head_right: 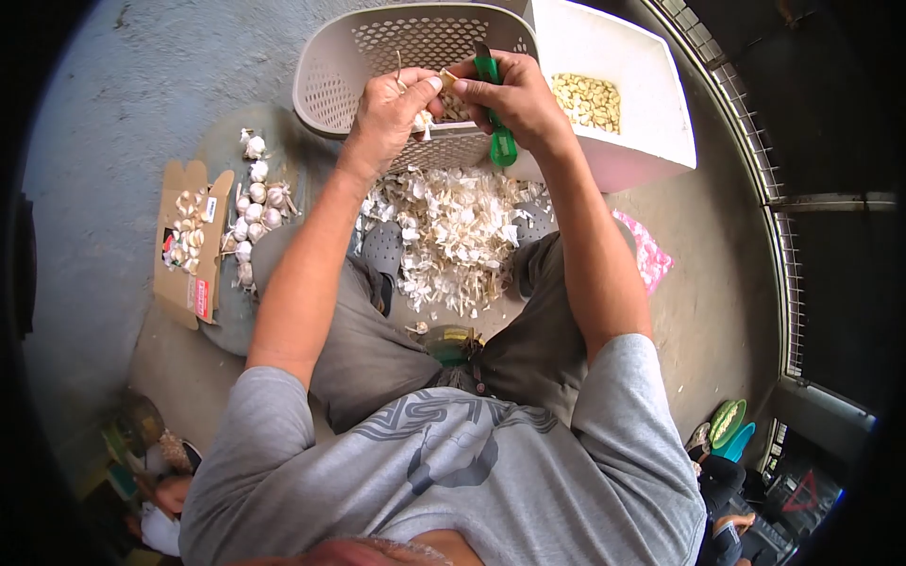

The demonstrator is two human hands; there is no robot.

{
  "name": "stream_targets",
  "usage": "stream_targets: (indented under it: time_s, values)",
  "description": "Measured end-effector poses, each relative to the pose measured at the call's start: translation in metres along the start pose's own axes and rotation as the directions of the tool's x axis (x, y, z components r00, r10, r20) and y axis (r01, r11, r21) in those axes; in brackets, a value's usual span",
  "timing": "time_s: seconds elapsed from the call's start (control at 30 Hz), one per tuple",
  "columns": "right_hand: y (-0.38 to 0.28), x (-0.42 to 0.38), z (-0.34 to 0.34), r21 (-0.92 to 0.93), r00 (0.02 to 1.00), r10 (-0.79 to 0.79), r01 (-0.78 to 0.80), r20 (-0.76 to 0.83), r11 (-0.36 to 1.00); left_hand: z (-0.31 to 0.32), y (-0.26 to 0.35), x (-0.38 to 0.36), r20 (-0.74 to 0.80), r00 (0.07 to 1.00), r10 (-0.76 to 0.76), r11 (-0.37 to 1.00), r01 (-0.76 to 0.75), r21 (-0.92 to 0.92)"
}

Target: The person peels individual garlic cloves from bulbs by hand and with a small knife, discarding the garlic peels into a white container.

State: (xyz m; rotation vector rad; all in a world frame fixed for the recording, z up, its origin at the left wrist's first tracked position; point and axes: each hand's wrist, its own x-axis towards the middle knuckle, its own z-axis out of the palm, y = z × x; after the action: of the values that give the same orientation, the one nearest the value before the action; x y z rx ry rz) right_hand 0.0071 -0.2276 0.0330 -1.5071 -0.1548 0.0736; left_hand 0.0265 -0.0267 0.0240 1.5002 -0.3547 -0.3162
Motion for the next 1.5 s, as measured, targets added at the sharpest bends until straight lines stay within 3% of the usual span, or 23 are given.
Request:
stream_targets:
  time_s: [0.13,0.23,0.33,0.53,0.63,0.8,1.03,1.23,1.33,1.5]
  values:
    - [-0.005,-0.001,0.002,-0.022,0.999,0.033,-0.034,-0.037,0.999,0.004,-0.002,0.003,-0.067,0.988,0.142,0.970,-0.126,0.206]
    - [-0.002,0.001,-0.001,-0.087,0.999,0.036,-0.039,-0.033,0.995,0.007,-0.004,0.001,-0.103,0.972,0.212,0.962,-0.189,0.196]
    - [-0.003,0.000,0.000,-0.272,1.000,0.011,-0.016,-0.018,0.962,0.006,-0.002,0.000,-0.102,0.969,0.223,0.939,-0.186,0.289]
    - [-0.006,-0.003,0.012,-0.355,0.998,0.021,-0.040,-0.056,0.934,0.009,-0.007,0.001,-0.125,0.950,0.286,0.883,-0.211,0.419]
    - [-0.004,-0.003,0.021,-0.332,0.995,-0.013,-0.021,-0.101,0.943,0.012,-0.009,0.002,-0.200,0.920,0.336,0.887,-0.238,0.396]
    - [0.004,-0.002,0.031,0.151,0.987,0.116,-0.099,-0.113,0.984,0.010,-0.005,0.002,-0.266,0.934,0.240,0.938,-0.151,0.313]
    - [0.025,0.001,0.040,0.611,0.973,0.225,-0.148,-0.051,0.778,0.012,-0.004,0.002,-0.309,0.923,0.230,0.953,-0.150,0.262]
    - [0.032,0.005,0.039,0.687,0.977,0.214,-0.150,-0.008,0.711,0.016,0.002,-0.003,-0.271,0.954,0.127,0.979,-0.165,-0.121]
    - [0.030,0.006,0.037,0.597,0.992,0.106,-0.048,-0.062,0.801,0.017,0.001,-0.002,-0.290,0.945,0.152,0.979,-0.185,-0.089]
    - [0.020,0.001,0.044,0.303,0.980,0.038,0.024,-0.197,0.953,0.011,-0.016,0.006,-0.297,0.916,0.270,0.959,-0.229,0.165]
